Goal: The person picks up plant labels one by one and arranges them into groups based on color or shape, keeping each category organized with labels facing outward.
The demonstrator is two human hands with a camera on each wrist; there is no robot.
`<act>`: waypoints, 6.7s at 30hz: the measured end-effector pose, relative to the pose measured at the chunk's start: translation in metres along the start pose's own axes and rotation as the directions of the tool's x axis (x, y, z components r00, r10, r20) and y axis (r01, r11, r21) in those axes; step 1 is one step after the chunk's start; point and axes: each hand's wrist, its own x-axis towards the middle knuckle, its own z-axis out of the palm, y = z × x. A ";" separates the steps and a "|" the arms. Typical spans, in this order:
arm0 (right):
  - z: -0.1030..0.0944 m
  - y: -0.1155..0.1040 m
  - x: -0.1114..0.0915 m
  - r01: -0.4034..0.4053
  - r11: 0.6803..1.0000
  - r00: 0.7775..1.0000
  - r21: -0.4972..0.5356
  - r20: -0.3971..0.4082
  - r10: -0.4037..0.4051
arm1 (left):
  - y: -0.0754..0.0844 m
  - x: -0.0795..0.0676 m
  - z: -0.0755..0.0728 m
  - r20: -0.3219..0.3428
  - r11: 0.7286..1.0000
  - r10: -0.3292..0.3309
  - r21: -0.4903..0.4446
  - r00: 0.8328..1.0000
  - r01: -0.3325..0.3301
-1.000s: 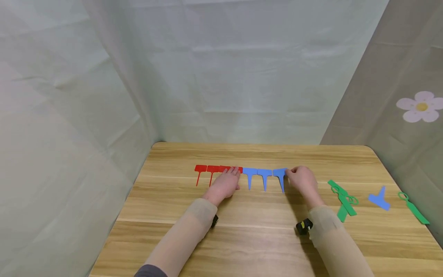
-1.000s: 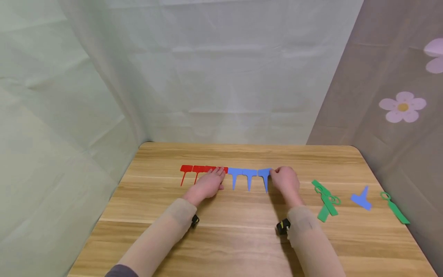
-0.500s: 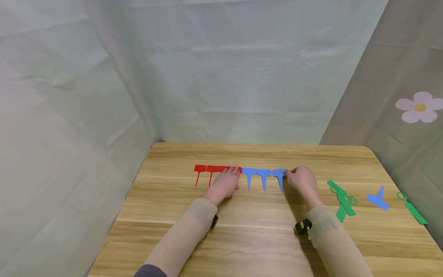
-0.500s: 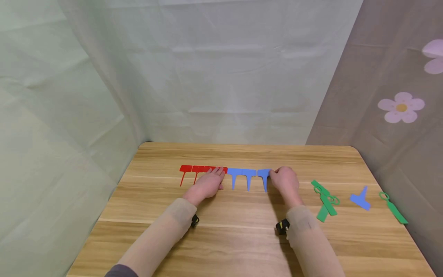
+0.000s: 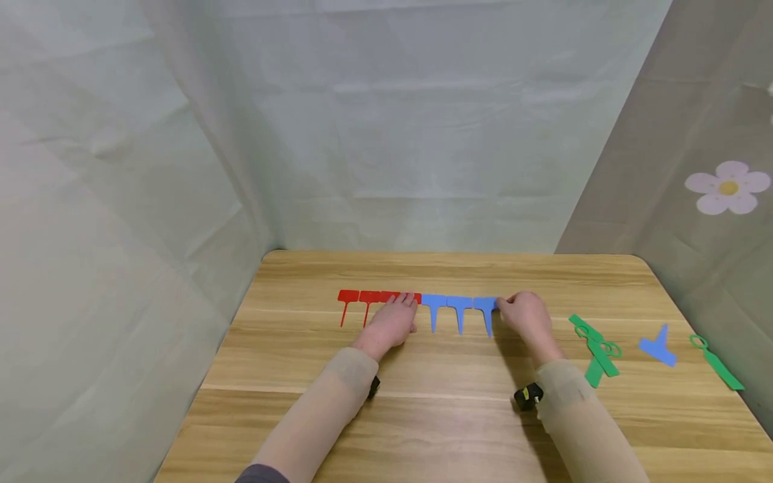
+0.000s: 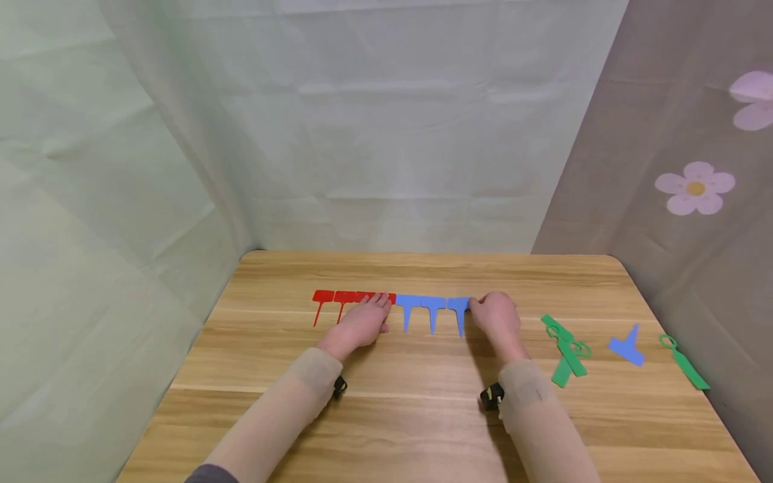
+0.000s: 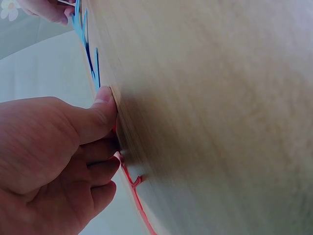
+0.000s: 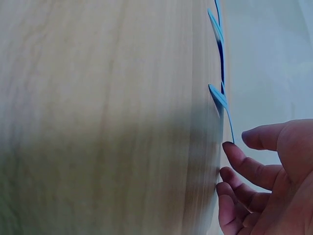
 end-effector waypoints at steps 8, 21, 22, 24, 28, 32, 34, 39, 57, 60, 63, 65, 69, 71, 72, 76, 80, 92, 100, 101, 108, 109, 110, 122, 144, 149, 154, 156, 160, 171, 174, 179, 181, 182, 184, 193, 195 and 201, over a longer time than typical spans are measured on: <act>-0.001 0.001 0.001 0.013 1.000 1.000 -0.008 0.007 -0.013 | 0.000 0.001 0.001 -0.001 1.000 -0.002 0.000 1.000 0.002; -0.002 -0.001 0.001 0.016 1.000 1.000 -0.007 0.017 -0.016 | 0.000 0.001 0.001 -0.005 1.000 -0.003 -0.004 1.000 0.003; -0.002 -0.001 0.001 0.017 1.000 1.000 -0.007 0.019 -0.017 | 0.000 0.001 0.001 -0.006 1.000 -0.004 -0.006 1.000 0.004; -0.002 0.000 0.001 0.023 1.000 1.000 -0.007 0.019 -0.022 | 0.000 0.001 0.001 -0.008 1.000 -0.005 -0.008 1.000 0.005; -0.001 0.000 0.001 0.029 0.999 1.000 -0.014 0.012 -0.029 | -0.001 0.001 0.002 -0.006 1.000 -0.007 -0.010 1.000 0.006; -0.002 0.000 0.000 0.021 1.000 1.000 -0.015 0.020 -0.021 | -0.001 0.001 0.002 -0.003 1.000 -0.008 -0.007 1.000 0.008; -0.002 0.000 0.001 0.017 1.000 0.999 -0.016 0.028 -0.016 | -0.001 0.001 0.002 -0.003 1.000 -0.010 -0.009 1.000 0.010; -0.003 0.001 0.001 0.015 1.000 0.999 -0.013 0.051 -0.015 | -0.002 0.001 0.004 -0.007 1.000 -0.006 -0.001 1.000 0.006; -0.017 0.009 -0.015 0.174 0.982 0.983 0.078 0.049 -0.178 | -0.002 0.001 0.003 -0.012 1.000 -0.005 -0.011 1.000 0.005; -0.026 0.013 -0.023 0.224 0.972 0.973 0.069 0.034 -0.227 | -0.002 0.001 0.001 -0.010 1.000 -0.004 -0.012 1.000 0.004; -0.036 0.022 -0.030 0.257 0.965 0.966 0.047 0.023 -0.259 | -0.002 0.001 0.002 -0.008 1.000 -0.005 -0.012 1.000 0.004; -0.043 0.032 -0.034 0.268 0.963 0.963 0.035 0.023 -0.269 | -0.002 0.001 0.002 -0.002 1.000 -0.005 -0.014 1.000 0.004; -0.060 0.055 -0.038 0.263 0.965 0.965 -0.005 0.009 -0.263 | -0.002 0.001 0.003 -0.003 1.000 0.001 -0.009 1.000 -0.001; -0.071 0.070 -0.039 0.267 0.963 0.963 -0.036 -0.013 -0.267 | -0.002 0.002 0.004 -0.008 1.000 0.007 -0.013 1.000 -0.007; -0.076 0.077 -0.040 0.271 0.961 0.962 -0.052 -0.027 -0.273 | -0.001 0.002 0.004 -0.011 1.000 0.011 -0.013 1.000 -0.011; -0.096 0.108 -0.044 0.284 0.953 0.954 -0.105 -0.074 -0.292 | 0.001 0.003 0.005 -0.010 0.999 0.022 -0.022 1.000 -0.022; -0.116 0.134 -0.048 0.265 0.955 0.957 -0.136 -0.081 -0.277 | 0.002 0.004 0.005 0.000 1.000 0.017 -0.023 1.000 -0.017; -0.164 0.212 -0.052 0.135 0.908 0.987 -0.397 -0.023 -0.157 | 0.002 0.004 0.003 0.007 1.000 0.009 -0.027 1.000 -0.008; -0.169 0.240 -0.045 0.344 0.762 0.934 -0.548 0.118 -0.337 | 0.003 0.003 0.002 0.014 1.000 0.003 -0.022 1.000 -0.002; -0.169 0.241 -0.043 0.371 0.738 0.923 -0.564 0.133 -0.362 | 0.004 0.003 0.002 0.016 1.000 0.002 -0.019 1.000 -0.001; -0.166 0.249 -0.035 0.478 0.591 0.857 -0.650 0.197 -0.477 | 0.005 0.004 0.001 0.019 1.000 0.006 -0.012 1.000 -0.005; -0.166 0.250 -0.034 0.484 0.576 0.852 -0.659 0.204 -0.482 | 0.005 0.004 0.001 0.019 1.000 0.005 -0.014 1.000 -0.005; -0.166 0.251 -0.033 0.487 0.568 0.850 -0.663 0.210 -0.483 | 0.005 0.005 0.001 0.019 1.000 0.005 -0.015 1.000 -0.004; -0.163 0.255 -0.027 0.612 0.431 0.712 -0.663 0.223 -0.666 | 0.005 0.004 0.003 0.013 1.000 0.011 -0.014 1.000 -0.010; -0.154 0.232 -0.028 0.498 0.623 0.854 -0.603 0.215 -0.475 | 0.003 0.006 0.002 0.005 1.000 0.015 0.011 1.000 -0.015; -0.152 0.236 -0.029 0.448 0.672 0.886 -0.590 0.196 -0.420 | 0.004 0.006 0.001 0.003 1.000 0.016 0.022 1.000 -0.016; -0.153 0.230 -0.030 0.412 0.691 0.903 -0.594 0.166 -0.396 | 0.004 0.004 -0.002 0.008 1.000 0.007 0.013 1.000 -0.007; -0.153 0.228 -0.029 0.410 0.688 0.902 -0.598 0.155 -0.402 | 0.005 0.004 -0.002 0.010 1.000 0.008 0.006 1.000 -0.008; -0.153 0.225 -0.027 0.406 0.682 0.902 -0.609 0.148 -0.405 | 0.005 0.004 -0.001 0.003 1.000 0.012 0.005 1.000 -0.012; -0.158 0.217 -0.019 0.416 0.636 0.899 -0.650 0.187 -0.397 | 0.006 0.005 -0.002 0.007 1.000 0.005 0.006 1.000 -0.005; -0.158 0.216 -0.017 0.429 0.621 0.890 -0.656 0.188 -0.416 | 0.007 0.005 -0.002 0.003 1.000 0.004 0.013 1.000 -0.004; -0.159 0.213 -0.016 0.442 0.615 0.880 -0.653 0.183 -0.438 | 0.006 0.005 0.000 0.007 1.000 -0.001 0.007 1.000 0.001; -0.160 0.210 -0.016 0.442 0.606 0.878 -0.661 0.183 -0.441 | 0.006 0.006 0.001 0.007 1.000 0.004 0.002 1.000 -0.004; -0.160 0.208 -0.015 0.443 0.595 0.878 -0.671 0.189 -0.440 | 0.006 0.006 0.001 0.008 1.000 0.004 -0.001 1.000 -0.004; -0.160 0.203 -0.013 0.448 0.566 0.874 -0.692 0.205 -0.441 | 0.006 0.005 0.002 0.004 1.000 0.004 -0.001 1.000 -0.004; -0.167 0.189 -0.013 0.452 0.482 0.877 -0.751 0.276 -0.394 | 0.005 0.005 0.002 -0.004 1.000 -0.004 0.002 1.000 0.004; -0.170 0.185 -0.014 0.444 0.508 0.885 -0.738 0.273 -0.376 | 0.004 0.005 0.002 -0.006 1.000 -0.004 0.002 1.000 0.004; -0.181 0.167 -0.018 0.382 0.678 0.924 -0.628 0.260 -0.280 | 0.001 0.004 0.001 -0.003 1.000 -0.010 0.011 1.000 0.010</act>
